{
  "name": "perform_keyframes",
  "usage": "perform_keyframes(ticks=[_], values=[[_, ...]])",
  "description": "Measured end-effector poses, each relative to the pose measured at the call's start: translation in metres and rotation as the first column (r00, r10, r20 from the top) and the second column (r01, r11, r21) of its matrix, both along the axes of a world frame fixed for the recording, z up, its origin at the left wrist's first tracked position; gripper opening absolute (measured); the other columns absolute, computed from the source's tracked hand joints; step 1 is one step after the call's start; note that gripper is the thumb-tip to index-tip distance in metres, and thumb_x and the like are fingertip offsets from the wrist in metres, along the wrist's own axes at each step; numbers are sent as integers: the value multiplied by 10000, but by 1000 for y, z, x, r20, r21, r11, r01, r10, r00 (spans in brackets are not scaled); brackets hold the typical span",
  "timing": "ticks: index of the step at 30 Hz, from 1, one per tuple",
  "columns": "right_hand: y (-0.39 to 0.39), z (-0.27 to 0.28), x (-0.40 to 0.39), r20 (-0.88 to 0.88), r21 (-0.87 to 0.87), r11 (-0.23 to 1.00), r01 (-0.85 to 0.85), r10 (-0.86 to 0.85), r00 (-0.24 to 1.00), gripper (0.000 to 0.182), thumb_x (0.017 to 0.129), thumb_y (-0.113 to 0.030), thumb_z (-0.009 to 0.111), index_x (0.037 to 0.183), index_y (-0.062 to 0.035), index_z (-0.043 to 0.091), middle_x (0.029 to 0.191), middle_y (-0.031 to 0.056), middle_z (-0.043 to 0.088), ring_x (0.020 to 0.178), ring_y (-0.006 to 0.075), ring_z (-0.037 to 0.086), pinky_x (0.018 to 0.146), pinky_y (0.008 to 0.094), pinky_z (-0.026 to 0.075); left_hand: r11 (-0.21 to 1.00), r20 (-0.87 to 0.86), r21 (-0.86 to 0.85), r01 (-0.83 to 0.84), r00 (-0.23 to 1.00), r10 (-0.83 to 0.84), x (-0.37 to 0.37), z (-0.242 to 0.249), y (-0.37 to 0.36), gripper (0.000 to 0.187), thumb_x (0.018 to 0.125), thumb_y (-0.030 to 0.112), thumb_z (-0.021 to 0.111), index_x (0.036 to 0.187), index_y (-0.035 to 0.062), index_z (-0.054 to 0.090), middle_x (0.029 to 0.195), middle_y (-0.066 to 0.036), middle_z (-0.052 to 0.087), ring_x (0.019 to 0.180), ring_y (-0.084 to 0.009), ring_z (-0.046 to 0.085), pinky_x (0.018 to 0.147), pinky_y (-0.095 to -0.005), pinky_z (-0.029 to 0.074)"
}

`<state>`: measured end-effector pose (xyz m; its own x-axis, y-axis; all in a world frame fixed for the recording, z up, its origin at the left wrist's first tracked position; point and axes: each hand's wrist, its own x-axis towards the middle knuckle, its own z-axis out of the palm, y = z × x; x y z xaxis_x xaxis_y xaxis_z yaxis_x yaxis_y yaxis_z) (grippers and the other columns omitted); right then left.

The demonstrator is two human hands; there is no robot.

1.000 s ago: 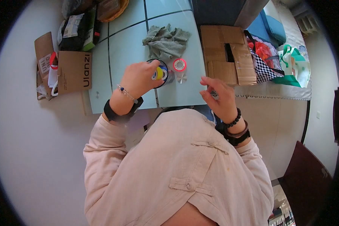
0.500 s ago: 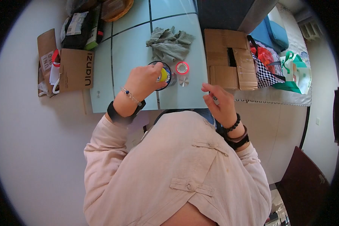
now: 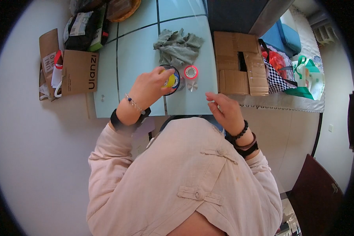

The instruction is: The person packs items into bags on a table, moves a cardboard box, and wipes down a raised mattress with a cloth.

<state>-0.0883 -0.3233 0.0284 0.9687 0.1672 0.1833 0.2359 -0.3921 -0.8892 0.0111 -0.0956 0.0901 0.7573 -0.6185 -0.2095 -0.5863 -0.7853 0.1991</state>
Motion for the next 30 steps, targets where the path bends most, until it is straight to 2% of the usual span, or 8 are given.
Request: perform_keyframes(ticks=[5, 10, 16, 20, 26, 30], values=[[2, -1, -1, 7, -28, 999, -14, 14, 1000, 209, 786, -108, 542, 989, -60, 542, 796, 109, 578, 692, 272, 564, 587, 334, 448, 1000, -4, 0, -4, 1000, 4, -1, 4, -5, 477, 667, 201, 678, 1086, 87, 480, 1028, -102, 548, 803, -293, 573, 666, -357, 473], [1, -2, -3, 4, -48, 999, -14, 14, 1000, 212, 781, -107, 549, 988, -61, 544, 794, 102, 579, 684, 266, 564, 584, 335, 447, 990, -55, 103, -96, 993, 102, 1, 4, -8, 482, 651, 188, 691, 1069, 104, 467, 1041, -100, 543, 799, -299, 574, 669, -355, 474], [1, -2, -5, 7, -50, 998, -25, 25, 1000, 222, 780, -109, 552, 996, -60, 541, 785, 104, 573, 664, 266, 559, 572, 333, 441, 999, -10, 37, -1, 1000, 1, 2, 2, -6, 459, 643, 184, 697, 1045, 93, 496, 1046, -113, 542, 806, -294, 573, 688, -352, 474], [0, -4, -4, 0, -55, 997, -46, 46, 999, 222, 783, -109, 548, 999, -58, 538, 784, 109, 571, 659, 270, 556, 568, 332, 439, 999, -28, 48, -26, 999, 27, 3, 2, -6, 471, 636, 188, 702, 1053, 88, 505, 1048, -115, 540, 817, -290, 573, 703, -352, 474], [1, -8, -2, 1, -73, 996, -49, 49, 999, 215, 789, -121, 543, 994, -58, 540, 785, 110, 572, 673, 275, 556, 574, 334, 440, 999, 0, -41, -22, 1000, 22, 4, 1, 1, 515, 640, 205, 702, 1085, 55, 489, 1043, -122, 550, 832, -297, 569, 715, -348, 473], [4, -4, -1, -44, -77, 995, -60, 57, 997, 216, 789, -125, 543, 995, -60, 542, 789, 108, 574, 677, 275, 557, 580, 334, 443, 999, -19, 22, -31, 999, 32, 5, 6, -1, 509, 669, 250, 680, 1086, 35, 484, 1034, -124, 557, 838, -294, 565, 711, -345, 466]])
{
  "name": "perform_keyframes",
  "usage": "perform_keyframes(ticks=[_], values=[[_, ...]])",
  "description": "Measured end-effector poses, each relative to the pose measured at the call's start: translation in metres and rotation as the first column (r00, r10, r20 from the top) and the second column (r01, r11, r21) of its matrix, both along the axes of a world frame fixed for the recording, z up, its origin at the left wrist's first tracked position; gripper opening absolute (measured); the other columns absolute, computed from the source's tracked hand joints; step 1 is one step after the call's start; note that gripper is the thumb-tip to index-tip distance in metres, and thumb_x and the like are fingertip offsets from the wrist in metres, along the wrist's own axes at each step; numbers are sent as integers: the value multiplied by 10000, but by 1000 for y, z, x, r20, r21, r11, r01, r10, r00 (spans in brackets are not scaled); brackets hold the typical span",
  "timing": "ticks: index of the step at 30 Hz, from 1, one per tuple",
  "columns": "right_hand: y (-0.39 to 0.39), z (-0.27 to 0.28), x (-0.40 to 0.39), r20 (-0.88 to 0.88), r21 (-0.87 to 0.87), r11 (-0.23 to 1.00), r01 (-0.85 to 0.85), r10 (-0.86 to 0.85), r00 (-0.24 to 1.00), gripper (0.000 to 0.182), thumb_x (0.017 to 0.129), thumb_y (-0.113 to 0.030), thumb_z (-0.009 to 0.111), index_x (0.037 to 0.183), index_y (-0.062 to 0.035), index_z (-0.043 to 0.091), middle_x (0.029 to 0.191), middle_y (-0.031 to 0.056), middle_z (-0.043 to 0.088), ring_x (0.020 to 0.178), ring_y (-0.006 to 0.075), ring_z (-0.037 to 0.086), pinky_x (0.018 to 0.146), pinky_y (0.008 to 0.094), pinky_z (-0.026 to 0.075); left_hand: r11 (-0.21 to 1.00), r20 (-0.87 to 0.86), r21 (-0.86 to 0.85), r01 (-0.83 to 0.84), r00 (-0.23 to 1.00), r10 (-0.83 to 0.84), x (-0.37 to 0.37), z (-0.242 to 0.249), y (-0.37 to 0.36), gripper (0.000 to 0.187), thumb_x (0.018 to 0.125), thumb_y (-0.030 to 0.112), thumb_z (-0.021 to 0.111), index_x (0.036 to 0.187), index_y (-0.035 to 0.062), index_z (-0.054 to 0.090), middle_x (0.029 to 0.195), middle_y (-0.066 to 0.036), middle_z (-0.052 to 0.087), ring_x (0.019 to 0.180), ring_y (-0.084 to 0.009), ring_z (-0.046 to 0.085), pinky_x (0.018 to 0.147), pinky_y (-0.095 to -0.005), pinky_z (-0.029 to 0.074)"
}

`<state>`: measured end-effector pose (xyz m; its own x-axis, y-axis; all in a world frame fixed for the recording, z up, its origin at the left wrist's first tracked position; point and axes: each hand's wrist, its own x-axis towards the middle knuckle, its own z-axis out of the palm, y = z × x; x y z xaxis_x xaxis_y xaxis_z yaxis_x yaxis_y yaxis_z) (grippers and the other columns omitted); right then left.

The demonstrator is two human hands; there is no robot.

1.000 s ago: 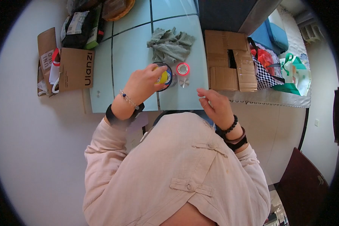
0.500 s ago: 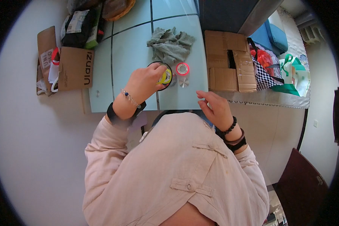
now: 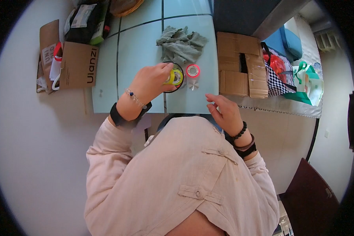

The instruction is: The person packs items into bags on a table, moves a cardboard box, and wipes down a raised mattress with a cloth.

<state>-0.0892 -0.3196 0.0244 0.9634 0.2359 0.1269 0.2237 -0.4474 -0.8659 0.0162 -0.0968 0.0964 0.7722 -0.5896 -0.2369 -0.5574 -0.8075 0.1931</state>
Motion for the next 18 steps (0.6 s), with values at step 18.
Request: perform_keyframes(ticks=[18], values=[[-1, -3, 2, 37, -20, 1000, 15, -14, 999, 273, 744, 21, 494, 1007, -42, 533, 817, 125, 590, 713, 280, 575, 604, 313, 460, 993, 83, -50, 103, 992, -98, 10, -4, 8, 231, 732, 236, 616, 886, 70, 571, 818, -108, 579, 741, -272, 553, 661, -355, 428]])
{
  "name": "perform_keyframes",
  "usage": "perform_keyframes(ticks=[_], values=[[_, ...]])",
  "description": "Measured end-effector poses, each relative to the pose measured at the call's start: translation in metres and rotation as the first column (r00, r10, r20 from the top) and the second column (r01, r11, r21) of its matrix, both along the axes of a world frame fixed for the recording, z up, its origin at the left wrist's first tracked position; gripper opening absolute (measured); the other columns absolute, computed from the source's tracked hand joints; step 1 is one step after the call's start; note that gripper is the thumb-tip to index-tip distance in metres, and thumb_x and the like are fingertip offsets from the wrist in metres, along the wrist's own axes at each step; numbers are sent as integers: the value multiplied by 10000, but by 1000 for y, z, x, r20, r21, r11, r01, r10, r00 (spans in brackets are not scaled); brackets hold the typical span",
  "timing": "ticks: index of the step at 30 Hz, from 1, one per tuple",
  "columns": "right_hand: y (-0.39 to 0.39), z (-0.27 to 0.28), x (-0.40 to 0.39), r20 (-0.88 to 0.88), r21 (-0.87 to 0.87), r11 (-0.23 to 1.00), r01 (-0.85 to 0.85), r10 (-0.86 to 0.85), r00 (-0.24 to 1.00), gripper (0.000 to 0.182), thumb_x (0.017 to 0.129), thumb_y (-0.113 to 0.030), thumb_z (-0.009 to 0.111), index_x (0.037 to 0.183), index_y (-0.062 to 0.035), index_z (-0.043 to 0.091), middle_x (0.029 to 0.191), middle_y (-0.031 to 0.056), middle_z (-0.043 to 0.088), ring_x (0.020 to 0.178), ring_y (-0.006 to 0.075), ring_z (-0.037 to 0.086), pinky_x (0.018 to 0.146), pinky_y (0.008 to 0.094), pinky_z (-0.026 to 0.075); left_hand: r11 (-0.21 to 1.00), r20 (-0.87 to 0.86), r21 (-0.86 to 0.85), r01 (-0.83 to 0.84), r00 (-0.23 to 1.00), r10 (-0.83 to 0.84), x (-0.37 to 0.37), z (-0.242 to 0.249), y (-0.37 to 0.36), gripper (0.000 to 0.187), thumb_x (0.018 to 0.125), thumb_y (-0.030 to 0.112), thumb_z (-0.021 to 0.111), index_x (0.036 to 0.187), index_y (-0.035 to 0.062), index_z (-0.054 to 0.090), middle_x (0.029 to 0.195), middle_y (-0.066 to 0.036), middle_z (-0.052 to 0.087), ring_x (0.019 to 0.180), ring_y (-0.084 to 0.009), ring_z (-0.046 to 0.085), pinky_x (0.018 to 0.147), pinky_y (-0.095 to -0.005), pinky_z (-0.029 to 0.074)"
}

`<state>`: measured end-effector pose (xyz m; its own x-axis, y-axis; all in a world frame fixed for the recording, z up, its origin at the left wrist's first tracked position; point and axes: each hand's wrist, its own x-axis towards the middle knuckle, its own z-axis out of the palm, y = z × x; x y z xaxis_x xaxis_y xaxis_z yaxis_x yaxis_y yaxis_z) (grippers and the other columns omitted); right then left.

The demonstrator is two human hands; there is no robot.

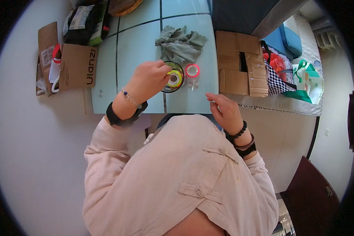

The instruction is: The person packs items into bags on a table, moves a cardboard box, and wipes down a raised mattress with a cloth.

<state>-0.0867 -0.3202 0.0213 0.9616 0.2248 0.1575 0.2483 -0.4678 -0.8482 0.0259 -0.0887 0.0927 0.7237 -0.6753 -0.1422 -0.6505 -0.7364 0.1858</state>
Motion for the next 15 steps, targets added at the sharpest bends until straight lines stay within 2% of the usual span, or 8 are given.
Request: perform_keyframes(ticks=[2, 4, 5, 7, 8, 10, 14, 15], values=[[-1, -2, -1, 3, -5, 1000, 5, -5, 1000, 270, 746, 19, 497, 1008, -39, 532, 812, 127, 588, 708, 280, 573, 602, 311, 460, 998, -33, 58, -32, 999, 34, -3, 17, -4, 247, 726, 261, 622, 879, 71, 583, 807, -110, 580, 742, -276, 552, 651, -363, 429], [-2, -3, -1, 4, -10, 1000, 5, -5, 1000, 268, 747, 16, 500, 1008, -38, 532, 812, 127, 588, 707, 279, 573, 604, 310, 461, 942, -297, 335, 4, 950, 101, -5, 35, -11, 382, 668, 376, 660, 896, 76, 595, 767, -107, 580, 714, -285, 559, 610, -371, 430], [-1, -3, 0, 8, -13, 1000, 2, -2, 1000, 266, 748, 13, 503, 1008, -37, 533, 811, 127, 588, 705, 278, 573, 607, 309, 462, 941, -298, 337, -1, 948, 108, -5, 32, -9, 382, 668, 376, 660, 896, 76, 595, 767, -107, 580, 714, -285, 559, 610, -371, 430], [0, -5, 2, 12, -9, 1000, 0, 0, 1000, 266, 749, 12, 504, 1009, -37, 533, 812, 127, 588, 704, 276, 573, 608, 309, 462, 932, -203, 316, 180, 972, -119, -1, 26, -6, 521, 594, 472, 686, 929, 82, 596, 718, -96, 578, 677, -275, 570, 579, -366, 430], [0, -5, 2, 10, -10, 1000, 4, -4, 1000, 265, 750, 11, 505, 1009, -36, 534, 814, 126, 587, 704, 275, 573, 610, 308, 463, 931, -203, 318, 179, 972, -118, -1, 27, -10, 521, 594, 472, 686, 929, 82, 596, 718, -96, 578, 677, -275, 570, 579, -366, 430], [-1, -3, 3, 1, -2, 1000, 0, 0, 1000, 264, 751, 9, 507, 1009, -36, 534, 815, 127, 587, 704, 273, 574, 610, 309, 463, 823, -326, 459, 334, 925, -194, -1, 31, -25, 535, 566, 466, 705, 911, 71, 596, 695, -93, 577, 658, -265, 577, 575, -347, 433], [-3, -5, 3, -15, -3, 1000, -3, 3, 1000, 261, 756, 3, 512, 1013, -37, 534, 818, 128, 586, 705, 268, 577, 607, 307, 464, 734, -324, 515, 442, 894, -311, 2, 15, -33, 549, 535, 457, 723, 878, 49, 591, 707, -102, 579, 679, -262, 582, 589, -348, 441], [-2, -7, 3, -16, 3, 1000, 1, -1, 1000, 261, 756, 3, 512, 1013, -37, 534, 818, 128, 586, 705, 268, 577, 607, 307, 464, 724, -296, 481, 494, 869, -396, 3, 12, -36, 523, 533, 438, 729, 840, 38, 589, 714, -111, 580, 687, -271, 582, 596, -353, 446]])
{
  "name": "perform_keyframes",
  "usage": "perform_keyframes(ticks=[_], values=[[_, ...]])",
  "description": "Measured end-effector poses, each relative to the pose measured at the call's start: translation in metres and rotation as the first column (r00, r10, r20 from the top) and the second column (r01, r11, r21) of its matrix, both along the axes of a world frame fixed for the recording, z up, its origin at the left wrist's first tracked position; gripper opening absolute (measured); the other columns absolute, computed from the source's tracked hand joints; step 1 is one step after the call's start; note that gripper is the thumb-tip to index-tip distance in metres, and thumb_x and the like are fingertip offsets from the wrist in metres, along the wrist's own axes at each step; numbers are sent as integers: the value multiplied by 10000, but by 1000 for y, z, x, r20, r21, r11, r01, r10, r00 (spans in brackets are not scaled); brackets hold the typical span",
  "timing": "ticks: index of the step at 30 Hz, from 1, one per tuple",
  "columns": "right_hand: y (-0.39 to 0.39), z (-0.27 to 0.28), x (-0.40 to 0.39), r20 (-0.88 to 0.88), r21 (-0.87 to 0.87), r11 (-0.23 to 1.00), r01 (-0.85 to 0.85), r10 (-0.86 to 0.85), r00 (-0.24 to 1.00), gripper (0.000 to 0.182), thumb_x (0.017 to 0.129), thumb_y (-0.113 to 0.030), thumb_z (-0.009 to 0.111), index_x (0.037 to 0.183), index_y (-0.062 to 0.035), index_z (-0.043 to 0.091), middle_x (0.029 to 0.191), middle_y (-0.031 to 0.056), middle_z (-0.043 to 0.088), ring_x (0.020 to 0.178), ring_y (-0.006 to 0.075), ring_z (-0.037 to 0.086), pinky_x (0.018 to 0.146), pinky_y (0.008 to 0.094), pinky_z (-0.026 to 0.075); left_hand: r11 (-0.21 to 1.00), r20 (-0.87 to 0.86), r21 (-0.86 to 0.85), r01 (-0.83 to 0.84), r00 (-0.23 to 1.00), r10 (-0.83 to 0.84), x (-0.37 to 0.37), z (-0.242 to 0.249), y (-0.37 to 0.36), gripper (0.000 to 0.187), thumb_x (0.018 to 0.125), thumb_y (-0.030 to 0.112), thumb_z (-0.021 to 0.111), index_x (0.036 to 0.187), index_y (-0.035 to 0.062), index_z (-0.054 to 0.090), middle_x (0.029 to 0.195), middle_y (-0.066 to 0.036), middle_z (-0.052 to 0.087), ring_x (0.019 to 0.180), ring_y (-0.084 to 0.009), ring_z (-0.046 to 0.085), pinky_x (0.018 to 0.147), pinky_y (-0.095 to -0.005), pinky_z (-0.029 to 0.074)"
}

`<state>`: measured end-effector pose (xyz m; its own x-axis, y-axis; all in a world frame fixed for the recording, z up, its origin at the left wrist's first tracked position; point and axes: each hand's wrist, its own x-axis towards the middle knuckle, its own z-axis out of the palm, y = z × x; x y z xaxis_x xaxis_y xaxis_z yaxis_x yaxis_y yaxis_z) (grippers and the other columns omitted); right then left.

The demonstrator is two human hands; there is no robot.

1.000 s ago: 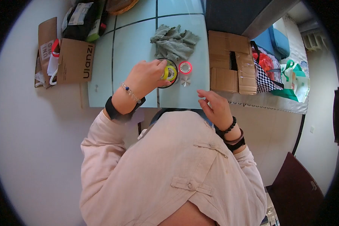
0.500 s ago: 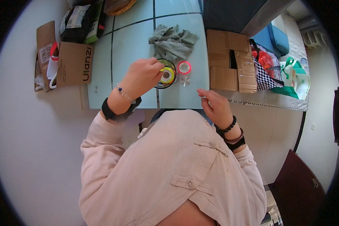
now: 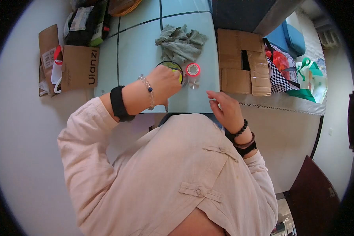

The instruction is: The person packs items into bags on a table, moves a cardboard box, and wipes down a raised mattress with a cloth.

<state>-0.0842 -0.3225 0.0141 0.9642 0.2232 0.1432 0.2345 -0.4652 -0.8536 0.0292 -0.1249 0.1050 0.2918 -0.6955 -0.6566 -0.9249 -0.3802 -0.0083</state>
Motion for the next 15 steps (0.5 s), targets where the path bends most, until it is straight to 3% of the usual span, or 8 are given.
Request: perform_keyframes(ticks=[2, 4, 12, 15], values=[[0, -5, -1, 34, 53, 997, 63, -65, 997, 214, 771, -80, 527, 984, -69, 537, 771, 112, 563, 679, 287, 549, 575, 353, 439, 995, 10, -47, 93, 996, -93, 8, -4, -5, 498, 532, 418, 735, 803, 27, 587, 722, -121, 582, 696, -279, 583, 603, -357, 450], [-4, -7, -2, 32, 64, 995, 79, -81, 996, 219, 770, -78, 524, 989, -71, 539, 778, 113, 566, 684, 288, 551, 579, 354, 442, 987, -145, 162, -10, 989, 34, 19, -7, -8, 414, 550, 365, 719, 757, 28, 593, 748, -127, 589, 708, -289, 582, 616, -366, 459], [-16, -10, -7, 9, 86, 984, 153, -155, 988, 242, 765, -71, 511, 1004, -80, 548, 802, 112, 579, 701, 289, 561, 590, 350, 456, 969, -340, 249, 3, 937, 84, 39, -26, -13, 336, 543, 258, 651, 752, 1, 588, 741, -144, 591, 700, -318, 570, 595, -390, 456], [-20, -13, -8, 18, 64, 980, 189, -190, 982, 238, 763, -79, 517, 998, -83, 551, 802, 110, 580, 698, 290, 561, 584, 351, 456, 923, -338, 383, 29, 935, 111, 39, -32, -16, 314, 540, 237, 640, 720, -13, 577, 692, -162, 580, 686, -336, 563, 593, -389, 452]])
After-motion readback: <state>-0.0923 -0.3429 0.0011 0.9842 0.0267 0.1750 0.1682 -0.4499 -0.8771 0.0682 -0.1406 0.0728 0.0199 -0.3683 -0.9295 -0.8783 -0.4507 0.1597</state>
